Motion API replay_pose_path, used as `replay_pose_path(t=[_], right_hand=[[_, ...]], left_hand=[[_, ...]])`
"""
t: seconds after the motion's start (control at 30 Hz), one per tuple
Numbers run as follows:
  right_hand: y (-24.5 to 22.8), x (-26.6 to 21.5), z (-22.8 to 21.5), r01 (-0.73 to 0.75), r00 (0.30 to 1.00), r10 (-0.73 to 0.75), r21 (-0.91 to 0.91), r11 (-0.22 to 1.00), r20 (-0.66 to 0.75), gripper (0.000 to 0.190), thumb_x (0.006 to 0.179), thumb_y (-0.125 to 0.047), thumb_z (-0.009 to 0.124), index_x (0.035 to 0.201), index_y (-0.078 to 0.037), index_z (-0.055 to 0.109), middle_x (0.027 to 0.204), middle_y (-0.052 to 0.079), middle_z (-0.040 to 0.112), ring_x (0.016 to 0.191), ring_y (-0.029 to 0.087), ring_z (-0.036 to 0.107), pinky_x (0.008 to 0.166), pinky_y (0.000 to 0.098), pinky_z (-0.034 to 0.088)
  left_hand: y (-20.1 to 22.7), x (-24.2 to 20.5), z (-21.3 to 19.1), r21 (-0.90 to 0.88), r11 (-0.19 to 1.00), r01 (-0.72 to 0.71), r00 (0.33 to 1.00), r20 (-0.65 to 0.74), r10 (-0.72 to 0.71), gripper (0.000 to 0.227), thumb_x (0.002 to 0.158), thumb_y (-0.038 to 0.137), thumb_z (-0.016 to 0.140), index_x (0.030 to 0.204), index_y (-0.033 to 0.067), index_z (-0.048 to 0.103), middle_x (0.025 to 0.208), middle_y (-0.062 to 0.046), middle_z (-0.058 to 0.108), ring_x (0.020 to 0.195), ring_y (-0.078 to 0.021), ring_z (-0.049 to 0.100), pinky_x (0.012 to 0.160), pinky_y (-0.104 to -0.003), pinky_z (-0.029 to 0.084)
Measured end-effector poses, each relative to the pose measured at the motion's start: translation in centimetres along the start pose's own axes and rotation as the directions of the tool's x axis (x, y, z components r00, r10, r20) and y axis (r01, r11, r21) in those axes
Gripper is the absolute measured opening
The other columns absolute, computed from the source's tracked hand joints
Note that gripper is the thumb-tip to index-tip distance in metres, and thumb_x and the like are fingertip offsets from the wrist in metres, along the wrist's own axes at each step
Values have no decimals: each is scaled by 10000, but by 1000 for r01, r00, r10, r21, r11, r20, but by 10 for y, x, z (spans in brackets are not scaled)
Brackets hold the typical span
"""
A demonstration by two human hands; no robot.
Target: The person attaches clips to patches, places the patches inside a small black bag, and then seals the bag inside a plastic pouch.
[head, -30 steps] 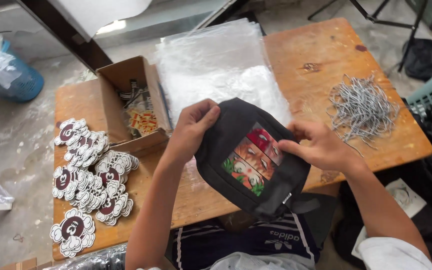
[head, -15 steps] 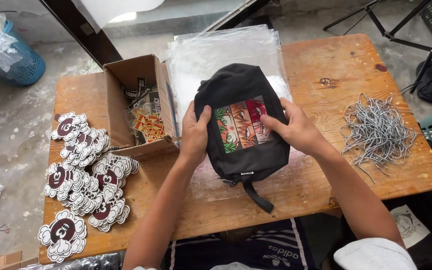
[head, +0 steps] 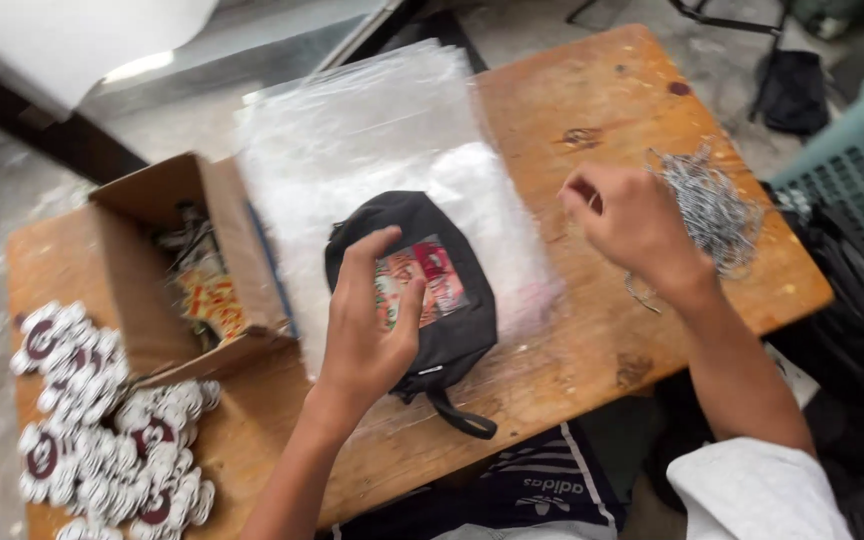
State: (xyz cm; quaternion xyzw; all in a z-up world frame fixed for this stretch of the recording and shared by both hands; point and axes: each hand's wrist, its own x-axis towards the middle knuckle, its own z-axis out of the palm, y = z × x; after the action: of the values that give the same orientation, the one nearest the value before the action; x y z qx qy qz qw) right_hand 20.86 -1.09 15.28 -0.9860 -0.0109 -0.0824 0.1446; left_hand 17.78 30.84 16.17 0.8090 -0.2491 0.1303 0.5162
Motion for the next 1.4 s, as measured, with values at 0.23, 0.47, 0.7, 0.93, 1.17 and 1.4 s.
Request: replay_pose_path(t=[0.23, 0.47, 0.7, 0.93, 1.17, 1.4], right_hand=[[79, -16, -15, 56, 998, -44, -255, 965, 50, 163, 981, -275, 601, 966, -162, 717, 922, 73, 711, 952, 318, 714, 816, 444, 574], [108, -50, 10, 313, 941, -282, -169, 935, 186, 131, 845, -181, 706, 973, -209, 714, 979, 21, 653, 1011, 252, 631, 911, 414, 547], [125, -47, 28, 264, 964, -256, -242, 934, 68, 114, 858, -264, 726, 962, -232, 695, 1000, -29, 603, 1027, 194, 578, 898, 364, 518], [125, -38, 30, 284, 959, -274, -205, 937, 77, 31, 858, -262, 728, 873, -240, 713, 929, -36, 623, 997, 185, 589, 892, 351, 513], [64, -23, -54, 286, 939, -60, 669, 686, -339, 59, 1067, -39, 640, 1105, -84, 634, 968, 111, 675, 959, 244, 659, 969, 408, 571], [-42, -22, -84, 354, 932, -64, 856, 377, -357, 236, 1130, -108, 553, 1184, -107, 323, 930, 100, 474, 670, 227, 574, 572, 349, 551]], left_hand=[[19, 6, 31, -46, 999, -11, 964, 266, 23, 360, 964, 113, 594, 1320, 69, 566, 1181, -131, 611, 1190, -397, 607, 1021, -522, 476], [25, 7, 55, -54, 998, -23, 927, 374, 42, 333, 959, 121, 593, 1284, 47, 591, 1196, -155, 612, 1169, -406, 615, 964, -502, 507], [35, 6, 61, -71, 997, -22, 924, 381, 47, 322, 958, 119, 590, 1264, 17, 594, 1172, -197, 615, 1150, -438, 615, 949, -525, 511], [37, -6, 51, -51, 998, -24, 939, 341, 40, 312, 957, 123, 594, 1257, 42, 605, 1170, -168, 620, 1152, -420, 618, 958, -517, 507], [53, -23, 18, -132, 989, -70, 967, 234, 100, 230, 976, 78, 558, 1190, 7, 609, 1145, -178, 651, 1105, -372, 660, 937, -462, 522], [47, -93, -29, -234, 967, -99, 989, -133, 69, 153, 980, 11, 501, 1043, 13, 641, 985, -128, 724, 919, -254, 725, 845, -318, 581]])
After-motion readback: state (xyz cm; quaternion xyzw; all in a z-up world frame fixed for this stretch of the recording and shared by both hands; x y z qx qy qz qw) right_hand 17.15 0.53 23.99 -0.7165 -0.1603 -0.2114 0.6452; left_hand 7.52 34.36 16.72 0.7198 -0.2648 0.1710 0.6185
